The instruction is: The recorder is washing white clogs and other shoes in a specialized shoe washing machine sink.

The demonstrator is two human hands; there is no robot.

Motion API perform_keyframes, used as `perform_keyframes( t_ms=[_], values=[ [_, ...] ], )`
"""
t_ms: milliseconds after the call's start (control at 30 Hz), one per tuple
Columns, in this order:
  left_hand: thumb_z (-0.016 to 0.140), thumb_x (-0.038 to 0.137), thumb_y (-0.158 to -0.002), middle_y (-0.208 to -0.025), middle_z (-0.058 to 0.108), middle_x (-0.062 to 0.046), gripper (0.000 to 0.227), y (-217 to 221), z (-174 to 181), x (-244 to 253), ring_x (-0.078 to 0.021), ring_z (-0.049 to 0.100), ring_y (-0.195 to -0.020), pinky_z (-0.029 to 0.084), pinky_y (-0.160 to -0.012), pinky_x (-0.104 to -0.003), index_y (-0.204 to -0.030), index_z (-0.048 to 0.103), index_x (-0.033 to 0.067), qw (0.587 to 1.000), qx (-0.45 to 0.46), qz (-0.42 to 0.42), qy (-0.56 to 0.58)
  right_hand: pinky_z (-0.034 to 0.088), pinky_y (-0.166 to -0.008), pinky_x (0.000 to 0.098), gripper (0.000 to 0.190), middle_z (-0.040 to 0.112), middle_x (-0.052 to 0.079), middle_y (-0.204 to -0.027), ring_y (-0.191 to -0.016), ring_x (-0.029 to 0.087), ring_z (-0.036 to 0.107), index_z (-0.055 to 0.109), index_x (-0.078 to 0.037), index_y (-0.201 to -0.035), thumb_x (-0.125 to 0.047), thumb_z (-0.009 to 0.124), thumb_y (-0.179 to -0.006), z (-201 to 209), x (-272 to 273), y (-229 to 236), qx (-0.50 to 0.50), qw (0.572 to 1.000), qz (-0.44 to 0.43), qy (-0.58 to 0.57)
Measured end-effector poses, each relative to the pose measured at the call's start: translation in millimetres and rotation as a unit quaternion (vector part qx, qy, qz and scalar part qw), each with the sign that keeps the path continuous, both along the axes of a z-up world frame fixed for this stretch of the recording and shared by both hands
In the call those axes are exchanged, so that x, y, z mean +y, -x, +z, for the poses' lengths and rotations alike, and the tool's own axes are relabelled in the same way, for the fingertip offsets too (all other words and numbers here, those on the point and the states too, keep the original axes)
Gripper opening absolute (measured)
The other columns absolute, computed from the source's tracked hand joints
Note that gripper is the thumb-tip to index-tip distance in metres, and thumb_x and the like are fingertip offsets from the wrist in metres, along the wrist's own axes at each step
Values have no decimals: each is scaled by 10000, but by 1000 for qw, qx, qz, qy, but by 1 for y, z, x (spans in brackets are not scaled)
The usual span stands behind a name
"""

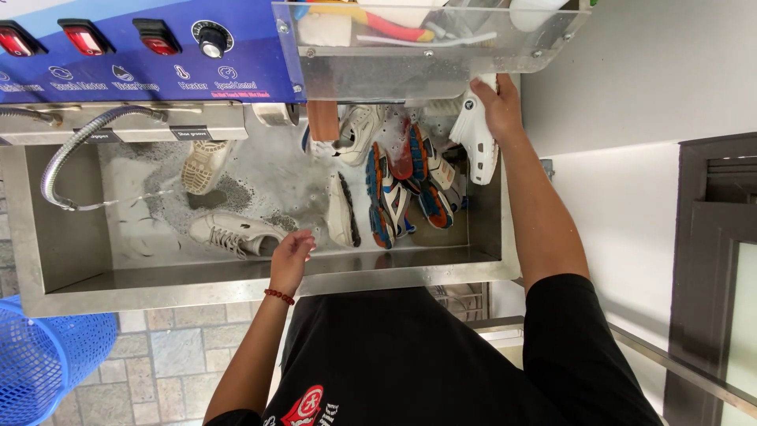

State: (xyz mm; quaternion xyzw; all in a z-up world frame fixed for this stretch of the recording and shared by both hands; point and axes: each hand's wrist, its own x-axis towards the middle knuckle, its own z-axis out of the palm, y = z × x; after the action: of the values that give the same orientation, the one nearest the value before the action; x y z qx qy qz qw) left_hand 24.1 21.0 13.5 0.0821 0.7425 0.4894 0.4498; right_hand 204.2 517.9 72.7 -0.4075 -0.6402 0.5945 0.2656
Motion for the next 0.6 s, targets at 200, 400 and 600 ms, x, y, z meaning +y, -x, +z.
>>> perform_keyframes(
  t_ms=[200, 400, 600],
  values=[
    [665, 178, -965, -1052, 747, -67, 291, 2, -4, -7, -143, 707, -954, 549, -795, -290, -1195, 691, 2, 1000, -4, 11, 8, 527, -834, 299, 332, 727, 88, -1050, -921, 173, 677, 688, 48, -1200, -160, 663, -943, 2, 12, 2, -95, 995, -9, -16],
    [665, 171, -957, -1046, 748, -63, 281, 0, -7, -7, -140, 702, -946, 548, -802, -288, -1184, 696, 8, 1000, -13, 14, 13, 452, -1053, 430, 592, 634, 222, -1290, -1205, 336, 597, 581, -25, -1423, -292, 763, -927, 35, -19, -5, -213, 958, 42, -186],
    [661, 181, -959, -1040, 756, -60, 285, 0, 5, 1, -135, 698, -926, 542, -793, -287, -1184, 697, 9, 999, -7, 1, 32, 448, -1064, 500, 922, 542, 266, -1341, -1251, 425, 569, 393, -113, -1585, -415, 816, -823, 60, -48, -11, -318, 923, 59, -209]
  ],
)
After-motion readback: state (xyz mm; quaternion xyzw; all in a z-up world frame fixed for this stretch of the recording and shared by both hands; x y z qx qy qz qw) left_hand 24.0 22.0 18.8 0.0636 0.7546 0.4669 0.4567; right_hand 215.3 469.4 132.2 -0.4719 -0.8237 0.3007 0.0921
